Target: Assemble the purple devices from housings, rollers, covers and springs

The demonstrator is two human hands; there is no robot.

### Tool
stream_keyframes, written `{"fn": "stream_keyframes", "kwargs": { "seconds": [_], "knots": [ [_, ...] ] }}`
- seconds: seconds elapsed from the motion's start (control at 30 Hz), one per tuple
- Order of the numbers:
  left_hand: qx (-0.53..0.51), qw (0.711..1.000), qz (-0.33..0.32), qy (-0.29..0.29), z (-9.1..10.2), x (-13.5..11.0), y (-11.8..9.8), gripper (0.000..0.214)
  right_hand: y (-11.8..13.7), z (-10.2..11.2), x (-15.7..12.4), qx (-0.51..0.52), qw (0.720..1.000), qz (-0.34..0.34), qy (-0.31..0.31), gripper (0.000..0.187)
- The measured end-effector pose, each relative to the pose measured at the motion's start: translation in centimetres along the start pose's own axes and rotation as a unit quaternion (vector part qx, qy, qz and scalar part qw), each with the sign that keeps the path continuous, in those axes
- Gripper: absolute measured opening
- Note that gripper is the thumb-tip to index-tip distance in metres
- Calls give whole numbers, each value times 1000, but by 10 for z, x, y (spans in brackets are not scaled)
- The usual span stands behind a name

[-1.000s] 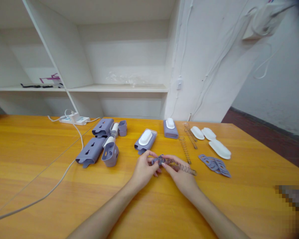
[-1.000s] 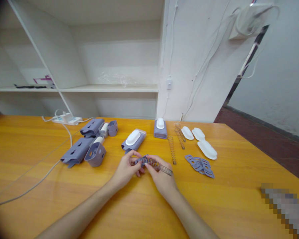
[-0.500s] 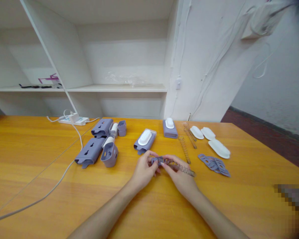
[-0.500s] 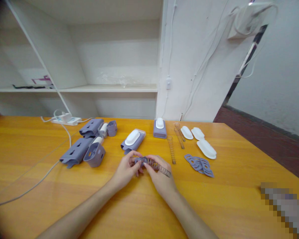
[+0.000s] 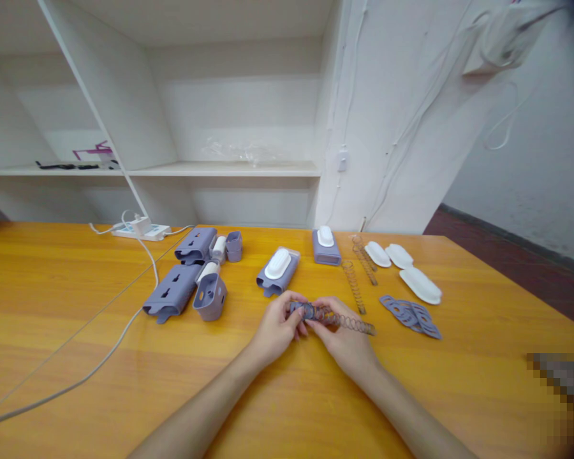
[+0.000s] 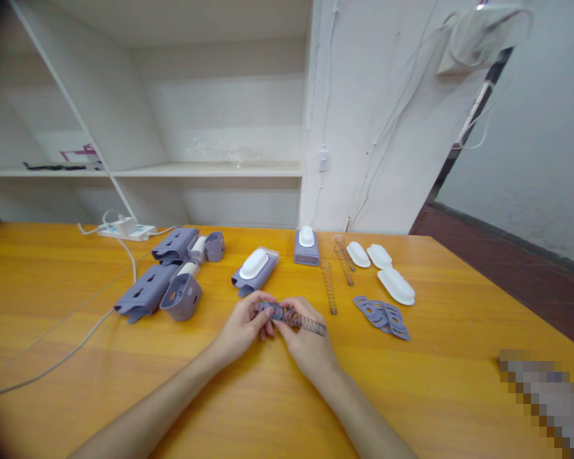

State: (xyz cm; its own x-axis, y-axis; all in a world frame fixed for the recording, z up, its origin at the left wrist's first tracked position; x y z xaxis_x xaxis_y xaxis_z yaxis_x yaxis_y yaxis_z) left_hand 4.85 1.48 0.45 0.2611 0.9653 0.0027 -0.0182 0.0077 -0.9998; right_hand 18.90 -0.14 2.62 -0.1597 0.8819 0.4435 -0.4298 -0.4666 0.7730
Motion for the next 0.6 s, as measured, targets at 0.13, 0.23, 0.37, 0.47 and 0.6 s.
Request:
{"fn": "stream_keyframes", "kwargs": {
  "seconds": [0.13, 0.23, 0.37, 0.47, 0.6],
  "knots": [
    [-18, 999, -4, 39, 0, -1, -2, 27, -4, 0, 0, -4, 1000, -2, -13, 15],
    [-21, 999, -6, 42, -1, -2, -2, 28, -7, -1, -1, -5, 1000, -2, -17, 16],
    [-19, 999, 2, 30, -1, -2, -3, 27, -8, -3, -1, 1, 1000, -6, -10, 18],
    [-18, 1000, 3, 23, -1, -1, -2, 27, -8, -4, -1, 3, 1000, 4, -11, 18],
    [-30, 999, -3, 20, -2, -2, -1, 31, -6, -3, -1, 2, 1000, 18, -18, 20]
  ]
}}
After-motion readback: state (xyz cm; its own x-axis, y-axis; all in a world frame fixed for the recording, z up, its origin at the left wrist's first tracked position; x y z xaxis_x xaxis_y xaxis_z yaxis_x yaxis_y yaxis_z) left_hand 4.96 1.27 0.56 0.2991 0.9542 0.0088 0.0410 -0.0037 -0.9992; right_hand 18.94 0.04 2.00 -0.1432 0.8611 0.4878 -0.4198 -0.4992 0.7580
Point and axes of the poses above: each hand's wrist, its own x-axis towards the middle knuckle, its own z-axis out of the back of the hand, y = z × x, the point moved 3 cm from there along x, towards the middle knuckle, and after that the axes turned 5 degrees about z, right-handed, at the moved point
